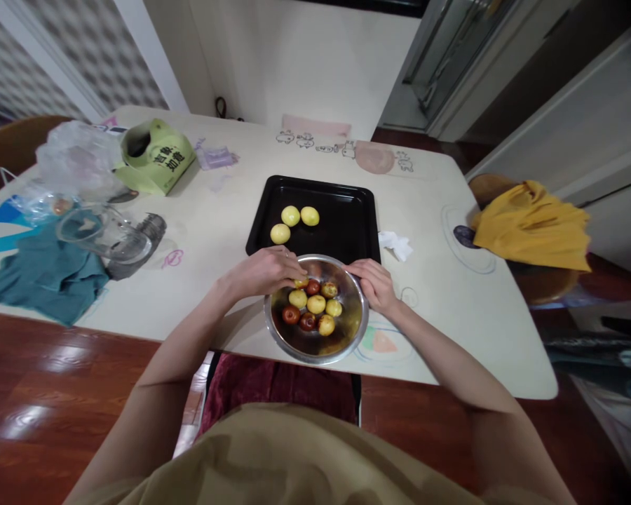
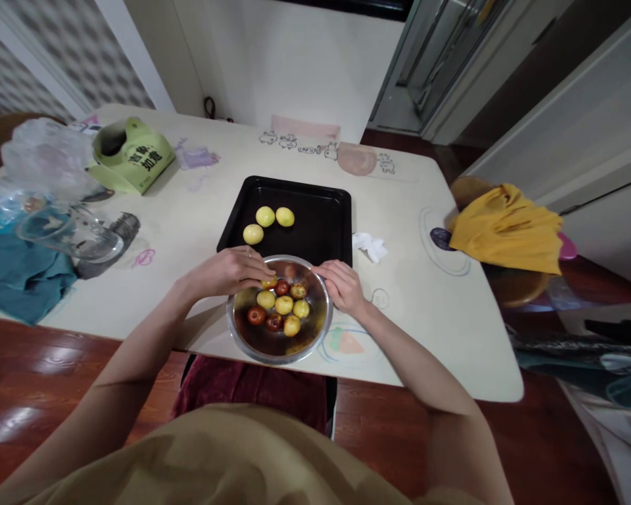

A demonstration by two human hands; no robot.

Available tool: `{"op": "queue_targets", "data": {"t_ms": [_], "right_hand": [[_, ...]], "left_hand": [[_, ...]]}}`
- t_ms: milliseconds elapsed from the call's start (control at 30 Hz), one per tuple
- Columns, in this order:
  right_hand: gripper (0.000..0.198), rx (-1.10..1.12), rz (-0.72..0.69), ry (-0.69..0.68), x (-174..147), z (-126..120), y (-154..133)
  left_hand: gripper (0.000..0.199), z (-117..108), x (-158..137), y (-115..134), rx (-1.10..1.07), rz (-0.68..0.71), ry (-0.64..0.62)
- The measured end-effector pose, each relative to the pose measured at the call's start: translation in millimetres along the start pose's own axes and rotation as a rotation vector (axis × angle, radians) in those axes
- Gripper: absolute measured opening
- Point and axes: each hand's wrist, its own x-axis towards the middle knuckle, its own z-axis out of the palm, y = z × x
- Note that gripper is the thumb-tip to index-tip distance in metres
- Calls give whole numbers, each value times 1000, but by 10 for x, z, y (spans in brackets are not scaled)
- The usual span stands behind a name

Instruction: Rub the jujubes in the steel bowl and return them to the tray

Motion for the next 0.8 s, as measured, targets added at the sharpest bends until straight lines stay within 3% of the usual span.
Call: {"op": "queue_targets", "data": {"t_ms": [200, 500, 600, 733, 800], "right_hand": [[44, 0, 24, -2, -5, 1, 2], [46, -9, 62, -16, 1, -9, -11], [46, -19, 60, -15, -7, -10, -7], [45, -14, 37, -3, -18, -6, 4], [44, -13, 31, -6, -21, -6, 7]], "left_hand": [[18, 81, 26, -2, -10, -31, -52], [20, 111, 47, 14, -93, -40, -28], [20, 116, 52, -48, -145, -34, 58], [24, 148, 40, -178, -122, -130, 274], [25, 164, 26, -240, -87, -191, 323]]}}
